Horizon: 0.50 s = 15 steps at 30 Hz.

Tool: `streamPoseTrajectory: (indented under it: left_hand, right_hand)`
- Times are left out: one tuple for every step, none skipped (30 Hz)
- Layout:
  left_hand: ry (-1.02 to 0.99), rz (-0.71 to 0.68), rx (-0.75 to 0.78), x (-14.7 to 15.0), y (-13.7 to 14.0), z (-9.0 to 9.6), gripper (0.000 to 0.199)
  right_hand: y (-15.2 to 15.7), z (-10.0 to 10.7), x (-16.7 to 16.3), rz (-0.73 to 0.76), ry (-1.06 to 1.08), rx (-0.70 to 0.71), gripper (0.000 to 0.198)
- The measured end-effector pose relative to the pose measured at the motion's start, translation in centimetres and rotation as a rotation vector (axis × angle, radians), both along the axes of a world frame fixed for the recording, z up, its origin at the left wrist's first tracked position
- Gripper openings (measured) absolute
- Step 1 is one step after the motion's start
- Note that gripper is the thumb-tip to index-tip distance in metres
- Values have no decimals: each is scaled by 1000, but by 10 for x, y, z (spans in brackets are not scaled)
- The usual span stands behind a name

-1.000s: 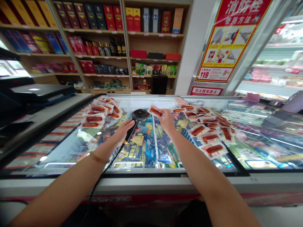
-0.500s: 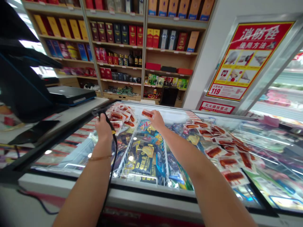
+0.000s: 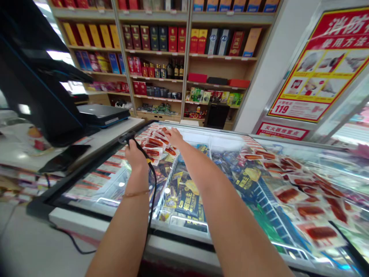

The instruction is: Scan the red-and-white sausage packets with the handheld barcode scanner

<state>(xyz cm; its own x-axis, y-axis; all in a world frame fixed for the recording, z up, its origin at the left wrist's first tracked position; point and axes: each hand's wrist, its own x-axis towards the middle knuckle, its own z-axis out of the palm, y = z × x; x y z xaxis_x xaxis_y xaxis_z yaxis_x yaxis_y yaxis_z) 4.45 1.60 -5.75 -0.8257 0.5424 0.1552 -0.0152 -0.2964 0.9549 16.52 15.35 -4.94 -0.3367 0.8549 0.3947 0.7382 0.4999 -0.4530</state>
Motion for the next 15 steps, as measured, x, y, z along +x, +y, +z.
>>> streamPoseTrajectory:
  left_hand:
    - [-1, 5, 15, 2, 1, 0, 51]
    - [3, 2, 29, 5, 2, -1, 51]
    - [13, -13, 39, 9, 2, -1, 50]
    - [26, -36, 47, 13, 2, 0, 49]
    - [36, -63, 55, 18, 2, 0, 48]
    - [41, -98, 64, 25, 0, 1, 46]
    - [38, -144, 70, 32, -1, 1, 45]
    - [22, -201, 71, 42, -4, 2, 44]
    - [-7, -273, 64, 52, -7, 3, 43]
    - [-45, -359, 49, 63, -10, 3, 42]
    - [-86, -455, 26, 74, -14, 3, 42]
    - [-121, -556, 2, 85, -18, 2, 41]
    - [-144, -653, -21, 96, -22, 0, 40]
    - [-152, -741, -41, 106, -26, -2, 40]
    - [-144, -814, -57, 114, -30, -4, 40]
  right_hand:
    - [-3, -1, 9, -16, -1, 5, 32]
    - [-6, -2, 20, -41, 5, 9, 34]
    - [-9, -3, 33, -71, 14, 12, 36]
    - [-13, -6, 49, -105, 22, 13, 37]
    - [-17, -11, 67, -143, 26, 15, 37]
    - [-22, -16, 87, -192, 24, 17, 37]
    - [-28, -23, 109, -254, 16, 18, 37]
    - [-35, -30, 132, -329, 1, 16, 37]
    - [-42, -37, 156, -410, -19, 14, 37]
    - [-50, -44, 181, -491, -41, 14, 37]
    - [-58, -51, 205, -569, -65, 15, 38]
    - [-66, -56, 228, -638, -92, 16, 39]
    - [-74, -61, 249, -699, -121, 11, 40]
    - [-80, -64, 269, -751, -150, 2, 42]
    - [-86, -67, 287, -795, -177, -9, 43]
